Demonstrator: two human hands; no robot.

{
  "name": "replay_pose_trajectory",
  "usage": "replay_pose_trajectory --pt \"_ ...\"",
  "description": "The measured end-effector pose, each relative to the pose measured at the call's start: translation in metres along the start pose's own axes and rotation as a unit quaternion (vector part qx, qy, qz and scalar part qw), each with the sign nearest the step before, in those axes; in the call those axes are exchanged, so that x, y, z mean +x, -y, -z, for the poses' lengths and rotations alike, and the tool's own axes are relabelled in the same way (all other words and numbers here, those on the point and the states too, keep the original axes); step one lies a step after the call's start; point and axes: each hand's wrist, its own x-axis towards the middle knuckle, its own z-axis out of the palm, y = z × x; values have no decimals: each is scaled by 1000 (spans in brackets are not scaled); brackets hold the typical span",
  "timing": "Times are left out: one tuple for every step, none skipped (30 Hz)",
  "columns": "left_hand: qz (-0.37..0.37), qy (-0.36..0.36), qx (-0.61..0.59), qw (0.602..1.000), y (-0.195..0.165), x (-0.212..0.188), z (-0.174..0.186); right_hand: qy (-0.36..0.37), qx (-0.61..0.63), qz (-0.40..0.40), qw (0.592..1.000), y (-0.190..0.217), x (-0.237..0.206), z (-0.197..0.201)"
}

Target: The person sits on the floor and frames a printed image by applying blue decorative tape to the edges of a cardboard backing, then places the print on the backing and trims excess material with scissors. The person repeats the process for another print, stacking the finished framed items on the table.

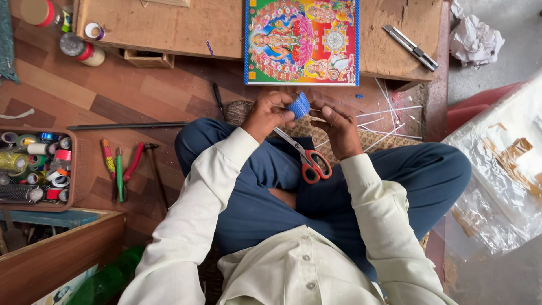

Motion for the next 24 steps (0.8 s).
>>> replay_pose_trajectory --pt "-6 22 -15 1000 1 -5 -7 10 8 -1 1000 1 0 0" --pt "-18 31 6 999 2 -9 -13 21 17 -2 1000 2 1 1" --pt "-32 40 28 998 1 -10 -16 32 25 -1 999 1 1 1" --pt "-45 50 50 996 0 -10 -18 37 11 1 999 1 0 1" --pt "-40 50 51 997 -1 -9 -19 41 -3 1 999 -1 0 1" --pt "-35 49 51 997 -2 -8 -19 45 -18 1 999 -2 -1 2" --pt "-32 47 51 997 -2 -7 -20 37 -24 2 999 -3 -2 3" --pt "-31 47 48 997 -2 -6 -20 31 -30 2 999 -5 -1 4" --pt "-31 46 44 997 -1 -6 -22 25 -36 2 999 -6 -1 4" --pt "-32 44 42 998 -1 -7 -23 18 -37 10 999 -7 -1 5" --pt "-31 45 46 997 -2 -7 -24 12 -37 18 999 -8 0 5" --pt "-29 46 50 997 -2 -9 -25 5 -37 25 999 -9 0 5" --pt "-27 47 54 997 -4 -10 -26 0 -35 20 999 -10 0 5" --pt "-30 38 112 993 -6 -11 -28 -6 -32 16 999 -10 0 5" --pt "-32 30 169 985 -9 -13 -29 -14 -30 13 999 -10 0 6" --pt "-33 23 225 974 -12 -14 -30 -15 -30 9 999 -12 0 5" --pt "-25 12 262 965 -14 -15 -32 -17 -29 6 999 -14 0 4" --pt "-17 0 299 954 -16 -15 -33 -18 -29 4 999 -15 0 4" --pt "-9 -12 335 942 -17 -15 -36 -18 -18 -4 1000 -18 1 3" --pt "-40 -4 337 941 -18 -14 -38 -18 -7 -12 1000 -19 4 3" --pt "-70 3 339 938 -19 -13 -40 -18 5 -19 1000 -22 7 4" --pt "-101 11 341 935 -19 -10 -43 -29 9 -10 999 -26 10 4" --pt "-102 3 368 924 -21 -8 -43 -42 12 1 999 -29 14 5" --pt "-104 -6 394 913 -22 -5 -43 -55 14 11 998 -33 17 8"
